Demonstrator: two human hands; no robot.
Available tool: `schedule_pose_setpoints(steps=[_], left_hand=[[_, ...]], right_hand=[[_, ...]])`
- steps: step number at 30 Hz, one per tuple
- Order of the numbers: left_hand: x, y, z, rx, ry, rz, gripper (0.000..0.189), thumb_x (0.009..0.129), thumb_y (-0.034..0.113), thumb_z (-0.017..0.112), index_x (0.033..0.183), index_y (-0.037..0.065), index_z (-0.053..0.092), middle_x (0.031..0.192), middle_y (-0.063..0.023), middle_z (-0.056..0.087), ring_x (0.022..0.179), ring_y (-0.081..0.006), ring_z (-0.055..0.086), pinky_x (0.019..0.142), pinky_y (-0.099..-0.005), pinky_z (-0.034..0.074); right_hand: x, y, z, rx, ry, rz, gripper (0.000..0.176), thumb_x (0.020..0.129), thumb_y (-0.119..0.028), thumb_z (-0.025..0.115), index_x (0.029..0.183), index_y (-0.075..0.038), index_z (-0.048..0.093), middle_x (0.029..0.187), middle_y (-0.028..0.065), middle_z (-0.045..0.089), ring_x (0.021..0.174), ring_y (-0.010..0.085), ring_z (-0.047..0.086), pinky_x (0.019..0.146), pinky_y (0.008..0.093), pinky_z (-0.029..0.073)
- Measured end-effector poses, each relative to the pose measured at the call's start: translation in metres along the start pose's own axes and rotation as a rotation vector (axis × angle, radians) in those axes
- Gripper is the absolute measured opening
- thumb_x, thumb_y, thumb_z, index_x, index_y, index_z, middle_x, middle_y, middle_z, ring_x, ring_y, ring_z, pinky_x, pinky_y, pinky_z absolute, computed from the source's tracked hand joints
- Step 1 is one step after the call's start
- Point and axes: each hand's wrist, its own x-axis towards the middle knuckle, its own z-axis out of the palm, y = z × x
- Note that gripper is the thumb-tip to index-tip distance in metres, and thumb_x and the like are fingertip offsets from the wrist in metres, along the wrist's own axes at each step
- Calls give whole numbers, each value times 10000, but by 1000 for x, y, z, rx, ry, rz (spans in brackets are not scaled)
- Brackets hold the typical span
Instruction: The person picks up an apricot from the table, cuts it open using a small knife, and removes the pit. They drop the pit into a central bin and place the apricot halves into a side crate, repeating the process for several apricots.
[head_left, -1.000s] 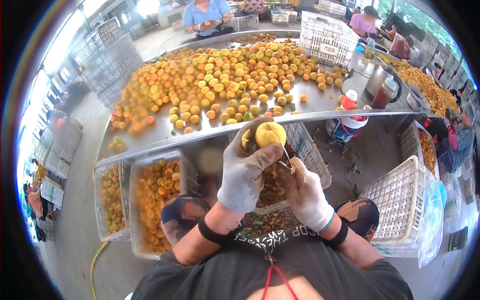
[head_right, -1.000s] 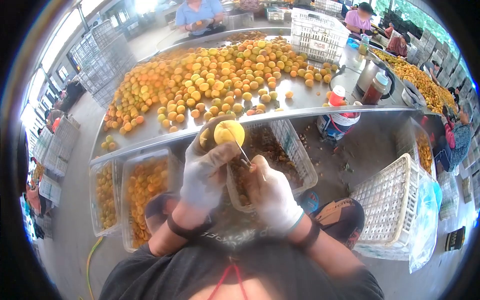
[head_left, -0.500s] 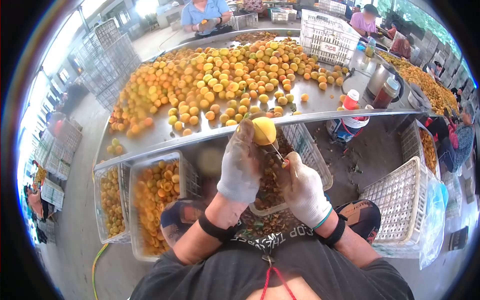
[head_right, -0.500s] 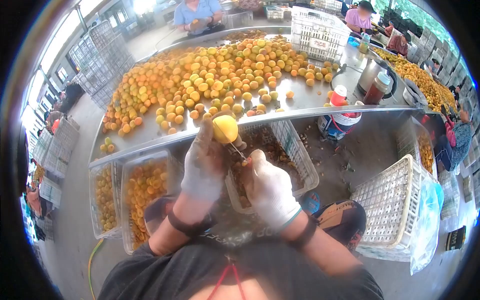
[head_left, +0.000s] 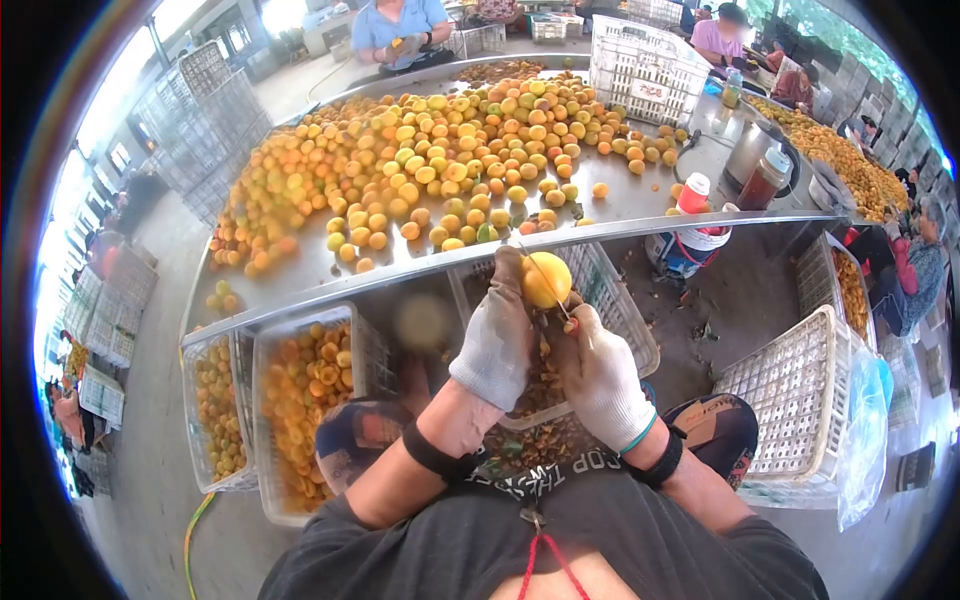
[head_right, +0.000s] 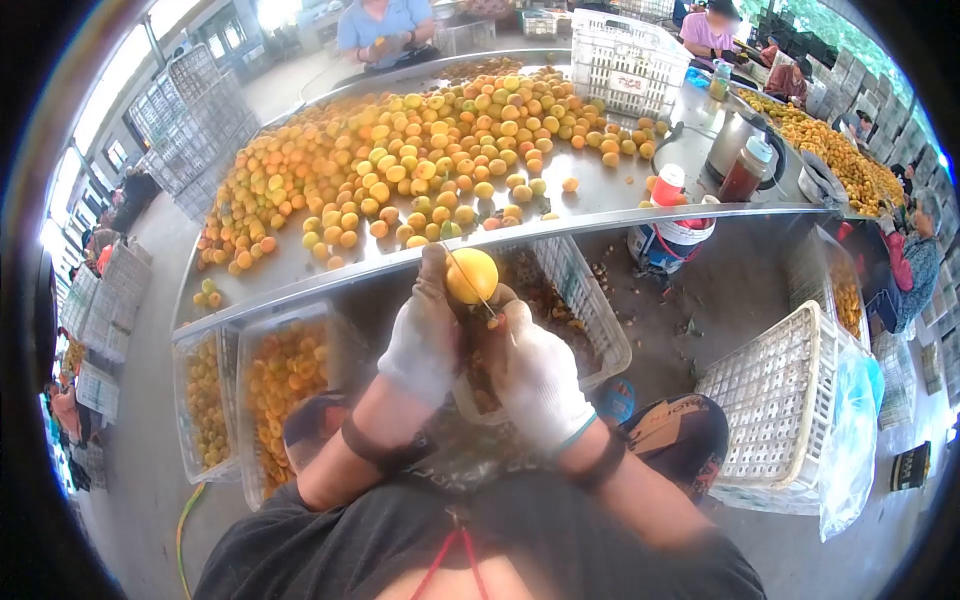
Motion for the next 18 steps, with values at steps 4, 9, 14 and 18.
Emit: schedule_pose_setpoints(steps=[4, 9, 14, 18], left_hand=[[-15, 5, -1, 351, -276, 264, 506, 988, 463, 525, 1224, 16, 541, 1128, -61, 602, 988, -149, 583, 866, -270, 490], [-1, -14, -14, 314, -300, 363, 318, 975, 199, 619, 1225, 29, 519, 1075, -14, 584, 973, -69, 549, 856, -210, 456], [-5, -19, -9, -43, -156, -70, 358, 996, 404, 547, 1110, 71, 609, 997, -7, 622, 927, -94, 581, 827, -263, 475], [0, -16, -9, -76, -143, -37, 375, 980, 424, 564, 1113, 77, 610, 988, -18, 637, 902, -122, 597, 835, -275, 480]], right_hand=[[-2, 10, -1, 51, 63, -18, 131, 907, -3, 528, 1031, 21, 492, 722, 218, 603, 693, 410, 627, 588, 421, 479], [-4, 20, 7, 70, 72, -26, 171, 881, 4, 538, 1044, 34, 496, 795, 247, 642, 777, 418, 652, 639, 444, 503], [-3, 27, 15, -82, 44, 66, 72, 953, -26, 514, 992, 27, 485, 729, 184, 577, 647, 330, 615, 576, 365, 465], [-1, 21, 10, 119, 14, 116, 106, 933, -41, 580, 1001, 25, 533, 714, 180, 600, 628, 286, 619, 571, 351, 466]])
